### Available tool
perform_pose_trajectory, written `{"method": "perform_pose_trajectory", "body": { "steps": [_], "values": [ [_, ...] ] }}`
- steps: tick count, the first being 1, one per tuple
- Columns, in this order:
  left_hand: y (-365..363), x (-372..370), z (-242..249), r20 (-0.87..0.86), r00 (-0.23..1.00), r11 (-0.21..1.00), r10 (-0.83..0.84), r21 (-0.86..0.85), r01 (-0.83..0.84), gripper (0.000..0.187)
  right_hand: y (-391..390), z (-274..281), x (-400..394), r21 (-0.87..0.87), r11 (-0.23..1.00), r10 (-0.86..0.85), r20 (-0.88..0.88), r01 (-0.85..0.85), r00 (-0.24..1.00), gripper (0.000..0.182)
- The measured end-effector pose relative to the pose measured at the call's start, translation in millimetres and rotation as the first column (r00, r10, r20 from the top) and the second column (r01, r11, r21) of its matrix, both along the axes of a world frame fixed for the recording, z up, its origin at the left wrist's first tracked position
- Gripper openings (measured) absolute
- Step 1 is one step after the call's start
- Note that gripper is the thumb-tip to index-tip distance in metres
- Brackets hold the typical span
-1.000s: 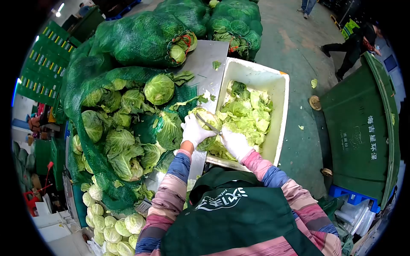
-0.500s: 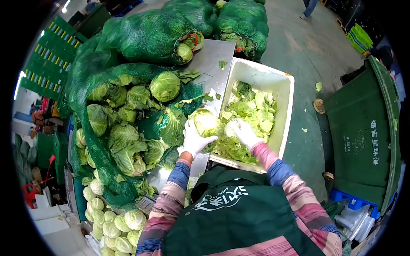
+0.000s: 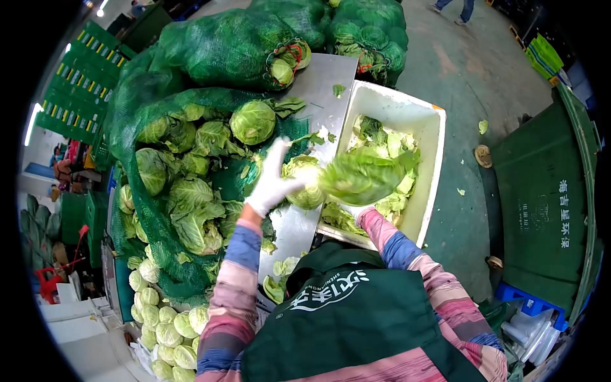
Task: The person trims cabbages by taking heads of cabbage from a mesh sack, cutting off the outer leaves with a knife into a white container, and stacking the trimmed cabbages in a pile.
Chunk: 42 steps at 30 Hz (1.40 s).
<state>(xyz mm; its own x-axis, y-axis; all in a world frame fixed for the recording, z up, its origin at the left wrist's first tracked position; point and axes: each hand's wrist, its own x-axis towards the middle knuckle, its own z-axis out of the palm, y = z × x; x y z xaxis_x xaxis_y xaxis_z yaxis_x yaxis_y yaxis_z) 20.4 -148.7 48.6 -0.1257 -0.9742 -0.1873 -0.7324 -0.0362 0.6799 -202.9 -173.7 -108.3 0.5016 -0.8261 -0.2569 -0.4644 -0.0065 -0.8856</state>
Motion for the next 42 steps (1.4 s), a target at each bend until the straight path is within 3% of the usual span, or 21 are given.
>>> {"method": "perform_pose_trajectory", "body": {
  "steps": [1,2,4,5,6,7,9,11,15,18,20,22,24,27,29,30,31,32,33,34,42],
  "values": [
    [1.1,2.8,-12.4,0.019,1.0,0.997,0.014,-0.071,-0.012,0.102,1.1,39.8,0.4,0.099,0.991,-0.098,0.068,0.091,0.993,0.045],
    [11.5,-5.6,-24.7,0.011,1.0,0.999,-0.025,-0.031,0.025,0.102,1.7,85.2,1.4,0.197,0.964,-0.206,0.131,0.178,0.97,0.043],
    [16.9,-9.9,-31.2,0.071,0.997,0.988,0.03,-0.154,-0.019,0.107,3.6,68.6,-0.2,0.034,0.979,-0.205,0.09,0.202,0.975,0.043],
    [21.5,-18.8,-27.0,0.065,0.998,0.99,0.022,-0.143,-0.012,0.107,9.2,79.3,-7.4,-0.054,0.989,-0.135,0.083,0.14,0.987,0.044],
    [24.6,-30.5,-13.3,0.17,0.979,0.992,0.109,-0.08,-0.097,0.109,14.8,100.8,-7.4,0.041,0.989,-0.143,0.056,0.141,0.988,0.046],
    [26.4,-40.1,-4.4,0.282,0.942,0.983,0.185,-0.03,-0.184,0.113,17.8,93.2,-4.2,-0.063,0.99,-0.127,0.033,0.129,0.991,0.05],
    [34.0,-59.7,-7.4,0.292,0.92,0.965,0.261,-0.063,-0.254,0.115,20.8,100.2,1.8,-0.162,0.981,-0.107,0.002,0.106,0.994,0.054],
    [37.3,-63.0,-5.7,0.327,0.891,0.949,0.314,-0.087,-0.302,0.116,22.5,109.7,10.0,-0.277,0.96,-0.027,-0.242,-0.042,0.97,0.063],
    [35.0,-78.2,-8.2,0.381,0.847,0.927,0.37,-0.093,-0.363,0.113,19.6,109.6,21.6,-0.247,0.964,-0.001,-0.369,-0.097,0.93,0.064],
    [34.5,-81.1,-5.3,0.366,0.837,0.91,0.408,-0.085,-0.406,0.115,10.8,103.5,17.8,-0.281,0.959,-0.064,-0.37,-0.046,0.927,0.06],
    [44.0,-66.1,-9.2,0.323,0.854,0.909,0.409,-0.063,-0.411,0.118,-5.3,96.3,3.0,-0.165,0.984,-0.125,-0.377,0.067,0.918,0.052],
    [55.0,-48.4,-23.1,0.213,0.901,0.923,0.377,-0.164,-0.348,0.123,-20.0,53.9,-40.3,-0.047,0.968,-0.251,-0.266,0.247,0.931,0.044],
    [59.0,-41.2,-27.6,0.214,0.903,0.928,0.373,-0.091,-0.362,0.122,-19.7,49.1,-48.0,-0.08,0.964,-0.264,-0.312,0.252,0.913,0.041],
    [71.8,-27.1,-62.1,0.005,0.929,0.905,0.369,-0.229,-0.358,0.12,-19.8,54.5,-62.9,-0.033,0.928,-0.342,-0.471,0.372,0.813,0.044],
    [63.2,-40.3,-67.4,-0.065,0.902,0.878,0.427,-0.21,-0.431,0.12,-13.5,82.3,-49.1,-0.133,0.964,-0.267,-0.459,0.231,0.848,0.052],
    [57.3,-49.3,-66.2,-0.137,0.869,0.848,0.476,-0.189,-0.495,0.12,-6.1,70.6,-39.5,-0.284,0.949,-0.215,-0.262,0.137,0.941,0.064],
    [50.1,-63.1,-47.9,-0.06,0.868,0.854,0.492,-0.16,-0.495,0.118,2.1,105.2,-19.1,-0.402,0.9,0.054,-0.283,-0.169,0.958,0.064],
    [47.1,-64.8,-44.0,-0.06,0.868,0.854,0.492,-0.16,-0.495,0.118,2.5,108.6,-17.6,-0.385,0.909,0.044,-0.29,-0.159,0.956,0.064],
    [45.7,-67.4,-42.6,-0.04,0.867,0.854,0.497,-0.157,-0.496,0.118,6.0,108.6,-7.7,-0.493,0.836,0.085,-0.315,-0.24,0.945,0.063],
    [44.9,-69.1,-41.2,-0.018,0.866,0.855,0.499,-0.153,-0.496,0.118,5.8,110.2,-3.4,-0.466,0.817,0.145,-0.405,-0.34,0.903,0.063],
    [47.3,-76.8,-36.4,0.144,0.889,0.898,0.435,-0.132,-0.419,0.117,-10.6,122.6,2.1,-0.354,0.806,0.234,-0.544,-0.473,0.806,0.057]
  ]
}}
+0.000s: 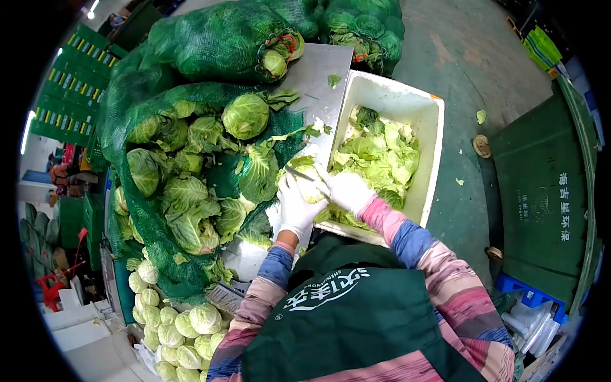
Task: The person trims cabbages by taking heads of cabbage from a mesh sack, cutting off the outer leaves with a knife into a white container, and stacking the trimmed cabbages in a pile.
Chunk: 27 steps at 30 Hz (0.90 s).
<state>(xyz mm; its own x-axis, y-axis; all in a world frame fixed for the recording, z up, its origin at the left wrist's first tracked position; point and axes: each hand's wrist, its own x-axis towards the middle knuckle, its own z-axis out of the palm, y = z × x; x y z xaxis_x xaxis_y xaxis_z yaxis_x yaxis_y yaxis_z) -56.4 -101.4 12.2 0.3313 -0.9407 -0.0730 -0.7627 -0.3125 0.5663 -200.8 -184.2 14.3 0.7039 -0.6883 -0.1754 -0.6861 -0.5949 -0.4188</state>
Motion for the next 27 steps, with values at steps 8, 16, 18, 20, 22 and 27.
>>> {"method": "perform_pose_trajectory", "body": {
  "steps": [8,16,18,20,22,27],
  "values": [
    [36.1,14.6,-10.1,-0.085,0.984,0.978,-0.157,-0.152,0.143,0.122,-68.5,-69.6,-82.0,0.198,0.796,-0.567,-0.09,0.572,0.819,0.052],
    [14.2,53.0,-21.3,-0.172,0.962,0.975,-0.211,-0.112,0.194,0.128,13.0,-2.0,-8.8,0.809,0.556,-0.569,0.201,0.193,0.797,0.078],
    [15.0,59.8,-20.9,-0.224,0.962,0.987,-0.158,-0.045,0.151,0.127,18.8,-18.8,0.5,0.889,0.42,-0.661,0.16,0.184,0.733,0.062],
    [16.9,63.2,-19.9,-0.356,0.931,0.996,-0.081,-0.007,0.084,0.125,13.8,-31.8,-1.4,0.91,0.373,-0.712,0.155,0.182,0.685,0.055],
    [21.5,80.0,-34.6,-0.4,0.913,0.997,-0.077,-0.021,0.075,0.124,9.5,-62.9,-2.9,0.927,0.332,-0.758,0.152,0.174,0.634,0.048],
    [27.2,83.8,-24.3,-0.426,0.901,0.995,-0.085,0.01,0.099,0.126,-5.8,-104.7,-37.2,0.554,0.573,-0.762,0.09,0.604,0.641,0.04]
  ]
}}
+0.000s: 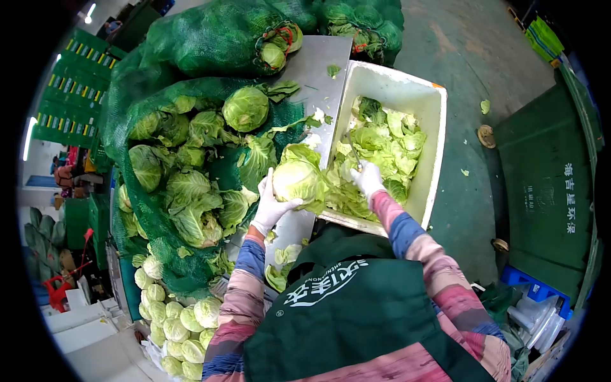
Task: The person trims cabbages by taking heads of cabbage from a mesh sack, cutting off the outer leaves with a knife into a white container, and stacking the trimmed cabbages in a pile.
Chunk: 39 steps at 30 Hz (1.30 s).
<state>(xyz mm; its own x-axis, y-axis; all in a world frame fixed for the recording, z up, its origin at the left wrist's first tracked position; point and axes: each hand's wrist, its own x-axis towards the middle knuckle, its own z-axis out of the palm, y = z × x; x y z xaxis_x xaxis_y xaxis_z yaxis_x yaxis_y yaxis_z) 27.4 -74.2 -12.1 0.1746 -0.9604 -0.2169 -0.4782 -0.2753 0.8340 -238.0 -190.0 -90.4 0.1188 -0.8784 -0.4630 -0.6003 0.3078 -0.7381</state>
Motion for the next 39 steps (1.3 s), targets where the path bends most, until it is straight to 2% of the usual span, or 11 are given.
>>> {"method": "perform_pose_trajectory", "body": {
  "steps": [3,5,7,9,14,20,27,31,35,37,39],
  "values": [
    [-10.8,-13.1,31.3,0.191,0.976,0.995,-0.1,0.019,0.098,0.123,2.3,42.5,12.2,-0.298,0.952,0.131,0.174,-0.074,0.976,0.058],
    [-25.0,-19.5,44.8,0.266,0.929,0.952,-0.259,-0.093,0.292,0.119,4.1,79.1,29.2,-0.08,0.987,0.159,0.404,-0.138,0.901,0.055],
    [-26.1,-19.7,40.5,0.216,0.976,0.989,-0.033,-0.132,0.062,0.112,4.9,56.6,38.5,-0.39,0.877,0.305,0.005,-0.279,0.952,0.047],
    [-24.6,-22.6,26.7,-0.128,0.983,0.986,0.134,0.114,-0.12,0.105,15.9,55.1,41.2,-0.337,0.907,0.281,0.035,-0.253,0.959,0.042],
    [-27.2,-62.6,5.0,0.162,0.939,0.951,0.305,-0.097,-0.292,0.108,42.0,77.1,33.6,-0.156,0.964,0.246,0.225,-0.214,0.943,0.04],
    [-35.7,-45.8,6.0,0.217,0.957,0.98,0.192,-0.084,-0.178,0.109,25.1,86.3,39.1,-0.358,0.723,0.538,-0.245,-0.591,0.807,0.068],
    [-33.7,-47.8,11.7,0.259,0.957,0.99,0.13,-0.093,-0.11,0.106,7.2,93.2,51.9,-0.337,0.624,0.606,-0.362,-0.705,0.709,0.059],
    [-28.4,-54.9,9.3,0.249,0.955,0.981,0.161,-0.149,-0.127,0.105,0.8,93.1,44.4,-0.356,0.676,0.55,-0.337,-0.645,0.764,0.048],
    [-20.3,-38.8,12.0,0.293,0.956,0.978,0.013,-0.205,0.05,0.106,-44.1,20.1,9.1,-0.361,0.931,0.142,0.211,-0.058,0.967,0.04],
    [-14.8,-26.8,6.3,0.211,0.977,0.981,0.002,-0.19,0.039,0.107,-60.9,32.6,-29.8,-0.177,0.978,0.069,-0.225,-0.111,0.972,0.043],
    [-15.3,-24.3,6.6,0.224,0.974,0.987,0.021,-0.159,0.016,0.108,-50.0,74.7,-26.4,-0.126,0.978,0.13,-0.266,-0.169,0.955,0.051]
  ]
}}
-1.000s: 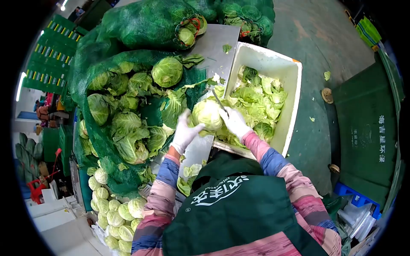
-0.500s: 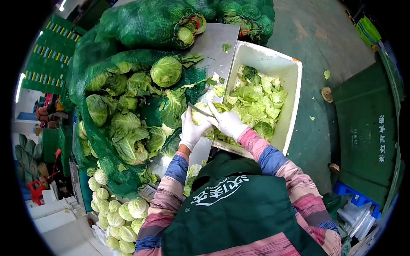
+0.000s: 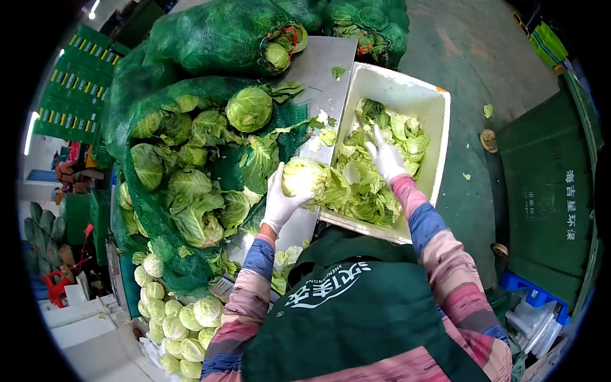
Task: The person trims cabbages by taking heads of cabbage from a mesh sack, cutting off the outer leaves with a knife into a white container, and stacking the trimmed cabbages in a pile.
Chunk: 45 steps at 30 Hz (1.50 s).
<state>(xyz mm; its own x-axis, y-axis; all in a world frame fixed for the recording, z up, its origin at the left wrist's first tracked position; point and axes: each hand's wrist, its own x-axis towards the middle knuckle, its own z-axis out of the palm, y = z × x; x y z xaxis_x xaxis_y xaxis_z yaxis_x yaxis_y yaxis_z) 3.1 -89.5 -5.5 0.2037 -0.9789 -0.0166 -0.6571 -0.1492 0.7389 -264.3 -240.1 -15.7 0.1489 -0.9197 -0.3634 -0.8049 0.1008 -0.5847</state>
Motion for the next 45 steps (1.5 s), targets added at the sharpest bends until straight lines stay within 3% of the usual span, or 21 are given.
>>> {"method": "perform_pose_trajectory", "body": {
  "steps": [2,4,6,11,14,16,18,20,23,24,27,29,32,34,36,37,39,42,43,44,45],
  "values": [
    [-6.6,-6.9,11.4,0.049,0.999,0.997,0.019,0.075,-0.023,0.109,32.0,7.4,26.3,-0.132,0.99,0.094,0.412,-0.042,0.906,0.058],
    [-13.0,-9.1,10.5,0.068,0.998,0.997,0.008,0.077,-0.013,0.11,53.4,-1.7,51.7,-0.275,0.899,0.415,0.293,-0.34,0.861,0.061],
    [-17.5,-10.3,13.6,0.042,0.999,0.992,0.033,0.119,-0.038,0.107,67.3,35.0,64.9,-0.205,0.81,0.57,0.054,-0.55,0.82,0.065],
    [-19.9,-13.7,18.3,0.139,0.99,0.99,0.002,0.141,-0.022,0.101,65.1,25.1,77.2,-0.222,0.775,0.593,-0.067,-0.591,0.802,0.063],
    [-17.1,-13.6,6.2,0.151,0.986,0.994,0.068,0.08,-0.081,0.103,57.4,9.2,78.2,-0.293,0.804,0.54,-0.001,-0.517,0.842,0.054],
    [-8.5,-20.1,12.3,0.135,0.99,0.999,0.026,0.04,-0.031,0.104,33.7,-3.8,66.5,-0.154,0.97,0.23,0.308,-0.19,0.923,0.045],
    [2.3,-20.1,8.9,0.094,0.995,0.999,-0.016,-0.028,0.019,0.111,11.2,-36.2,43.4,-0.106,0.986,0.146,0.21,-0.126,0.967,0.04],
    [4.7,-13.0,5.7,0.003,1.0,1.0,0.022,0.011,-0.022,0.114,16.5,-32.7,34.2,-0.262,0.947,0.243,0.2,-0.187,0.949,0.046],
    [-1.7,-8.3,14.7,0.019,1.0,0.993,0.018,0.113,-0.02,0.117,48.3,24.5,54.7,-0.178,0.921,0.382,0.24,-0.346,0.892,0.084],
    [-1.7,-7.8,14.8,0.017,1.0,0.993,0.022,0.112,-0.024,0.117,51.1,21.7,64.0,-0.213,0.908,0.396,0.162,-0.36,0.904,0.083],
    [-0.8,-0.2,15.7,-0.029,0.996,0.99,-0.087,0.105,0.09,0.118,45.3,12.1,74.1,-0.161,0.895,0.442,0.211,-0.416,0.872,0.067],
    [-0.8,5.5,15.3,-0.032,0.991,0.988,-0.133,0.074,0.135,0.119,40.3,4.0,77.1,-0.239,0.816,0.547,0.029,-0.526,0.836,0.048],
    [-0.2,3.5,14.1,-0.024,0.985,0.984,-0.173,0.033,0.174,0.119,36.5,-6.8,75.9,-0.299,0.871,0.443,0.135,-0.39,0.886,0.035],
    [2.3,-1.4,17.0,-0.021,0.998,0.995,-0.067,0.076,0.069,0.119,42.7,-5.1,80.9,-0.315,0.886,0.392,0.123,-0.339,0.912,0.036],
    [3.0,4.4,-9.4,-0.065,0.997,0.994,-0.03,0.102,0.036,0.118,54.1,15.3,83.6,-0.249,0.856,0.465,-0.013,-0.453,0.885,0.027],
    [2.7,2.9,-28.8,-0.216,0.964,0.98,0.156,0.154,-0.124,0.114,61.7,17.8,86.7,-0.284,0.848,0.463,-0.011,-0.446,0.886,0.024],
    [8.3,-12.4,-31.4,-0.304,0.897,0.946,0.321,0.149,-0.288,0.109,65.3,23.0,88.1,-0.255,0.856,0.459,-0.027,-0.45,0.888,0.023],
    [13.2,-6.1,-21.1,-0.358,0.908,0.971,0.219,0.168,-0.168,0.111,43.5,7.3,74.2,-0.182,0.936,0.309,0.012,-0.302,0.951,0.024],
    [17.6,3.1,-33.4,-0.344,0.916,0.973,0.206,0.171,-0.155,0.105,32.2,6.1,64.1,-0.049,0.982,0.184,0.062,-0.181,0.981,0.026],
    [18.6,7.2,-27.1,-0.341,0.917,0.974,0.207,0.164,-0.159,0.105,22.6,-44.1,50.6,-0.136,0.981,0.138,-0.022,-0.139,0.99,0.03],
    [21.6,9.3,-16.5,-0.478,0.848,0.967,0.231,0.211,-0.145,0.101,18.7,-50.5,38.6,-0.001,0.994,0.112,-0.071,-0.112,0.991,0.032]
  ]
}}
